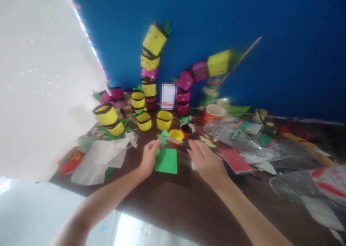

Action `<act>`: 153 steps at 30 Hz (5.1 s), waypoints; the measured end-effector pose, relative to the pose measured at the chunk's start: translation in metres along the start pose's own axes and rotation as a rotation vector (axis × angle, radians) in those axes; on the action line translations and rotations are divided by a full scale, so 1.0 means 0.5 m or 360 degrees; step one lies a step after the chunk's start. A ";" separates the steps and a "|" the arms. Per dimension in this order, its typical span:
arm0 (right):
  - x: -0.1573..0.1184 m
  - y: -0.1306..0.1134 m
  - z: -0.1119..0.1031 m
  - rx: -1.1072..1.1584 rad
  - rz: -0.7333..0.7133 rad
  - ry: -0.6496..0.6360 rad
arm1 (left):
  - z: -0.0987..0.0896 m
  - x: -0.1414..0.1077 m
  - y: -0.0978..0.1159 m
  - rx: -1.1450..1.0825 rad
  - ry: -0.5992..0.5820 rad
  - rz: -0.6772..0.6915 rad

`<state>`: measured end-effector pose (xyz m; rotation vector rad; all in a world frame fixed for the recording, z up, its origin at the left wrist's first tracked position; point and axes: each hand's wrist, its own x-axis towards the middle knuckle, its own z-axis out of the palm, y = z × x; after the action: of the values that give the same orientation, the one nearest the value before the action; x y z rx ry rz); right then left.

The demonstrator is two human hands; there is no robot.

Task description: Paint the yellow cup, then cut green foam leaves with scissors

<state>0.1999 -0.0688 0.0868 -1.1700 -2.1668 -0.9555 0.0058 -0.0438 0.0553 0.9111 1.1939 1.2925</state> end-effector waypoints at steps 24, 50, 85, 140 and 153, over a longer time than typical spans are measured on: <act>-0.012 -0.031 0.006 0.1780 0.1617 -0.0443 | 0.008 0.002 -0.012 0.0158 0.0147 0.0434; -0.034 -0.032 0.004 0.2634 0.1908 -0.0953 | -0.010 0.005 -0.026 0.0290 0.0034 0.0582; -0.059 -0.083 0.013 0.2839 0.1780 -0.1175 | 0.003 -0.019 -0.024 0.0313 0.0064 0.0381; -0.059 -0.074 0.023 0.2480 0.1637 -0.1233 | -0.004 -0.010 -0.028 0.0348 -0.0032 0.0415; -0.056 -0.075 0.021 0.2491 0.1693 -0.1258 | -0.005 -0.006 -0.031 0.0330 -0.0026 0.0414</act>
<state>0.1809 -0.0894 0.0480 -1.4029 -1.4113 1.5593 0.0067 -0.0487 0.0400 1.2586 1.2426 1.3790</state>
